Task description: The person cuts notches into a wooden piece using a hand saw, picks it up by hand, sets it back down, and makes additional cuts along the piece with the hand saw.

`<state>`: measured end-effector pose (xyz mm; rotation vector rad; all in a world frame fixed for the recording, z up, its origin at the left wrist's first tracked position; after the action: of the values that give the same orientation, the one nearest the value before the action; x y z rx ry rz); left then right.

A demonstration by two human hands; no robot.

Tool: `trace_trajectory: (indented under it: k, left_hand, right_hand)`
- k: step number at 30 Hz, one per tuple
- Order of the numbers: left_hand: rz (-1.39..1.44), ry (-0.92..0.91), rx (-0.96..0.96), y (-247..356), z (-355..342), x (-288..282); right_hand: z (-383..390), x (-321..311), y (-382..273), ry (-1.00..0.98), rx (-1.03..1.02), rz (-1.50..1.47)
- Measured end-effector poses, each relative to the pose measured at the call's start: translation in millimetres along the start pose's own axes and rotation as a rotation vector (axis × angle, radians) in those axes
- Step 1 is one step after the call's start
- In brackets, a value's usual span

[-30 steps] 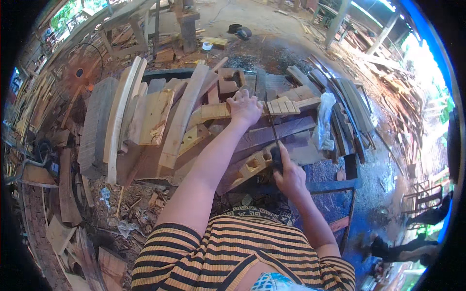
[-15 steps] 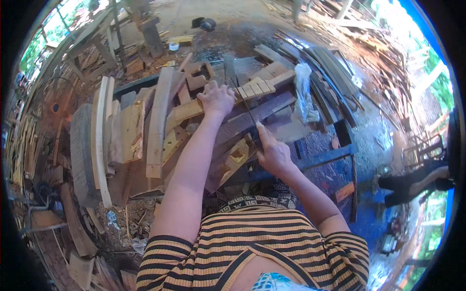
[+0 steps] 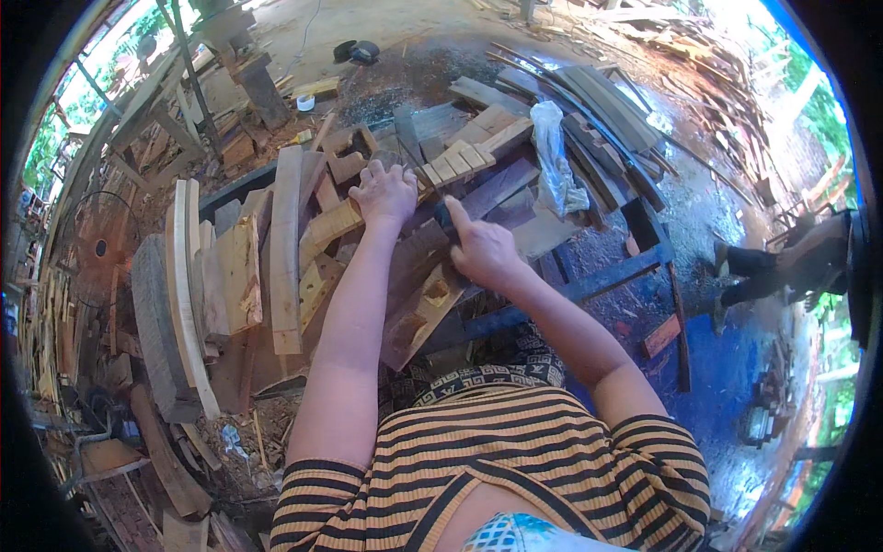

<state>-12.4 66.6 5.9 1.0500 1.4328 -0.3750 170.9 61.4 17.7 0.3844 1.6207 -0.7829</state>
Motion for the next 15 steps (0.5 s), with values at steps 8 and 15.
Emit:
trace_trajectory:
  k: [8,15]
  left_hand:
    - [-0.006,-0.006,0.012,4.5,-3.2,-1.2]
    - [-0.035,0.021,0.032,5.8,-2.4,2.3]
  right_hand:
    - [82.9,-10.7,13.9,0.003,-0.028,0.053]
    - [3.8,-2.7,5.5,-0.005,0.015,-0.018]
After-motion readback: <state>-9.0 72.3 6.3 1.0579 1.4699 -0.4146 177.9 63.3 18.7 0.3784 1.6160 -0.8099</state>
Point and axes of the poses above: each hand's wrist, its own z-axis away from the middle knuckle, its own x-axis out of the palm, y = z × x, the point moved 9 cm from there along -z, towards the middle knuckle, and after that the axes turned 10 degrees about z, right-handed, at the moved point
